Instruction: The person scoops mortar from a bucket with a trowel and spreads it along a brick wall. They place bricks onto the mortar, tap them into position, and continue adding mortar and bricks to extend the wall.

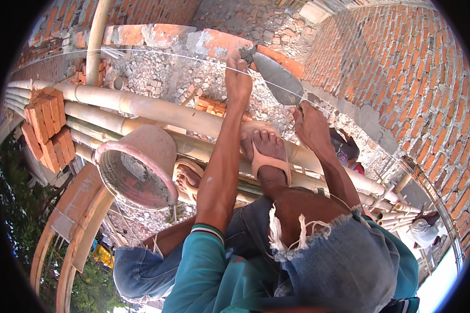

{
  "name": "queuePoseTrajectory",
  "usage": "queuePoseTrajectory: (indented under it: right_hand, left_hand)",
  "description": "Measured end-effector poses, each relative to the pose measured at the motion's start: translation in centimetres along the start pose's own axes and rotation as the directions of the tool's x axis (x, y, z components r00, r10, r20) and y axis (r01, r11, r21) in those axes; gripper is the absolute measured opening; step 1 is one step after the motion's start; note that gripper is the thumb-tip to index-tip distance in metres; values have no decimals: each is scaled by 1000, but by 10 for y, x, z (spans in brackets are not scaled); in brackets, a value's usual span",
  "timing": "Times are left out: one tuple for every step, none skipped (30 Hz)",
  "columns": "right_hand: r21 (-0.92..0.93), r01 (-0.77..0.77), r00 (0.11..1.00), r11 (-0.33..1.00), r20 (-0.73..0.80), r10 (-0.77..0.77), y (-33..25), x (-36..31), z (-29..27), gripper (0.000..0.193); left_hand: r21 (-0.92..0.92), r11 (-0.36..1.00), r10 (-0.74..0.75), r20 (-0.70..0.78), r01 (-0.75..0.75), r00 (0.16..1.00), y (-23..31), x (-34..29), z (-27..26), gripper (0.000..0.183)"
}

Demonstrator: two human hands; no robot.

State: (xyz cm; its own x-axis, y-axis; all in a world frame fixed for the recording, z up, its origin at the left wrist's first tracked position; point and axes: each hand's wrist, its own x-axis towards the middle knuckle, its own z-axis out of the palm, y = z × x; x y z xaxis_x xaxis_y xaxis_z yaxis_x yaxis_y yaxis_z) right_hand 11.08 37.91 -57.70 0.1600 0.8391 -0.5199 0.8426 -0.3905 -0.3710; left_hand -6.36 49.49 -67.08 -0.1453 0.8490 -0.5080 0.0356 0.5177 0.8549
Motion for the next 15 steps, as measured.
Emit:
queuePoseTrajectory:
  right_hand:
    - [2,-24,999,1000,24,24,1,1,2,32]
    - [87,-9,999,996,33,6,3,1,3,33]
    - [164,-7,999,986,45,0,3,2,4,34]
    - [228,-29,998,973,61,15,4,2,5,36]
    - [219,17,999,976,39,-26,4,2,5,36]
    - [198,40,999,979,20,-45,5,3,6,36]
    - [202,104,995,974,-16,-103,5,3,5,36]
    - [153,71,997,986,-7,-71,6,4,5,36]
    - [129,82,997,988,-17,-81,6,3,3,36]
    - [120,115,993,986,-39,-111,7,3,2,37]
    - [117,94,995,989,-33,-90,7,2,1,36]
    - [124,87,996,988,-38,-83,7,1,0,36]
    - [100,22,999,995,-41,-17,7,2,-1,35]
    - [112,83,996,990,-48,-78,7,2,-1,35]
    - [98,92,995,991,-48,-88,6,4,-1,35]
  left_hand:
    - [52,997,56,11,-56,998,1,-2,0,46]
    - [114,991,73,25,-75,997,1,-5,1,47]
    - [143,983,114,32,-117,993,3,-7,1,48]
    - [180,976,115,40,-121,993,3,-8,1,50]
    - [214,968,125,52,-133,991,4,-9,1,51]
    - [218,966,129,67,-141,989,4,-9,0,51]
    - [222,962,141,87,-157,986,4,-9,-1,52]
    - [228,958,153,106,-174,983,4,-8,-2,52]
    - [220,953,189,105,-209,976,4,-6,-3,53]
    - [213,946,227,101,-244,969,3,-5,-3,54]
    - [203,939,268,83,-279,960,3,-5,-3,55]
    - [201,938,266,100,-282,959,2,-5,-3,57]
    - [191,939,271,109,-287,956,2,-5,0,58]
    - [177,940,274,120,-292,954,1,-5,3,60]
    - [85,971,211,122,-223,970,0,-8,4,62]
